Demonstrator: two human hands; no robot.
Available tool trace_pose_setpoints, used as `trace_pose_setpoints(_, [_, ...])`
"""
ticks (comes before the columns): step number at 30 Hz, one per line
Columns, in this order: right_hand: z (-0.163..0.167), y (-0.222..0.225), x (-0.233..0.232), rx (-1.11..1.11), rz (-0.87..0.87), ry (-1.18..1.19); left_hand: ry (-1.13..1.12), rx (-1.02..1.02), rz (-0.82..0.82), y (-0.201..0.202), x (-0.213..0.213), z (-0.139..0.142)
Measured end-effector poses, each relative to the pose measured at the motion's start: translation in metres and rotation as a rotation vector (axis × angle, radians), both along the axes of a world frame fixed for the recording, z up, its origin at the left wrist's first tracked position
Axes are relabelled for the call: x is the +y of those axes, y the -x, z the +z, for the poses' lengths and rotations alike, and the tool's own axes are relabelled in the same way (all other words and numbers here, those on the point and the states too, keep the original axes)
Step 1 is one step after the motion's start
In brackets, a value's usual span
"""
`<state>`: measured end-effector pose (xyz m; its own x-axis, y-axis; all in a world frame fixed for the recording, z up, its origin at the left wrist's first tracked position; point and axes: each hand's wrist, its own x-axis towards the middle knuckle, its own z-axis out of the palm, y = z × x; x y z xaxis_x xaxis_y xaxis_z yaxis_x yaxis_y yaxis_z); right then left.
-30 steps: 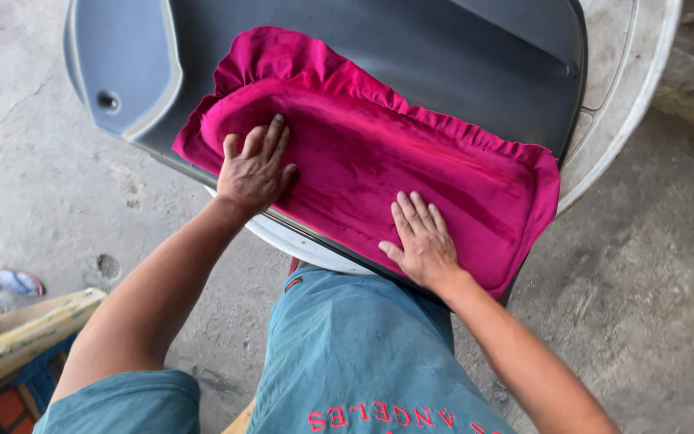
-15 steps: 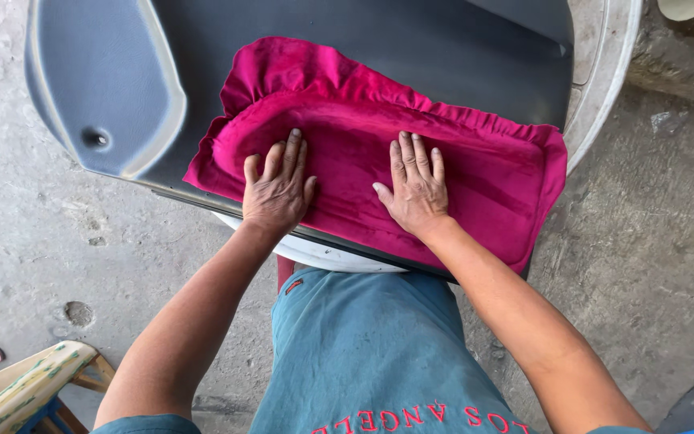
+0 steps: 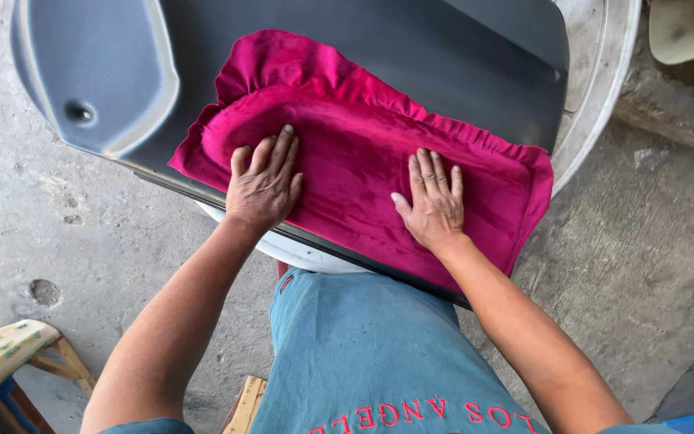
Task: The person fits a magenta fabric cover onto a gray car door panel resting on a round table. They press and smooth the fabric over the panel, tuck and pull the edges to seat it, and run their fingers along the seams to work the cover into place.
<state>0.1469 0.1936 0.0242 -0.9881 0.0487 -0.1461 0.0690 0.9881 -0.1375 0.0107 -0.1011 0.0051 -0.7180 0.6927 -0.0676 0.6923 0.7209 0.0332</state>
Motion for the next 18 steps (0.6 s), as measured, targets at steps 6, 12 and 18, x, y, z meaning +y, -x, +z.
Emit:
trace_pose_setpoints(6, [0.001, 0.003, -0.012, 0.029, 0.077, 0.019, 0.002, 0.024, -0.031, 0.0, 0.0, 0.003])
trace_pose_setpoints(12, [0.001, 0.047, -0.04, -0.043, 0.329, 0.02, -0.041, 0.004, -0.018, 0.001, 0.002, 0.006])
trace_pose_setpoints(18, [0.004, 0.077, -0.059, -0.069, 0.428, -0.21, -0.107, 0.014, 0.023, -0.003, 0.003, 0.003])
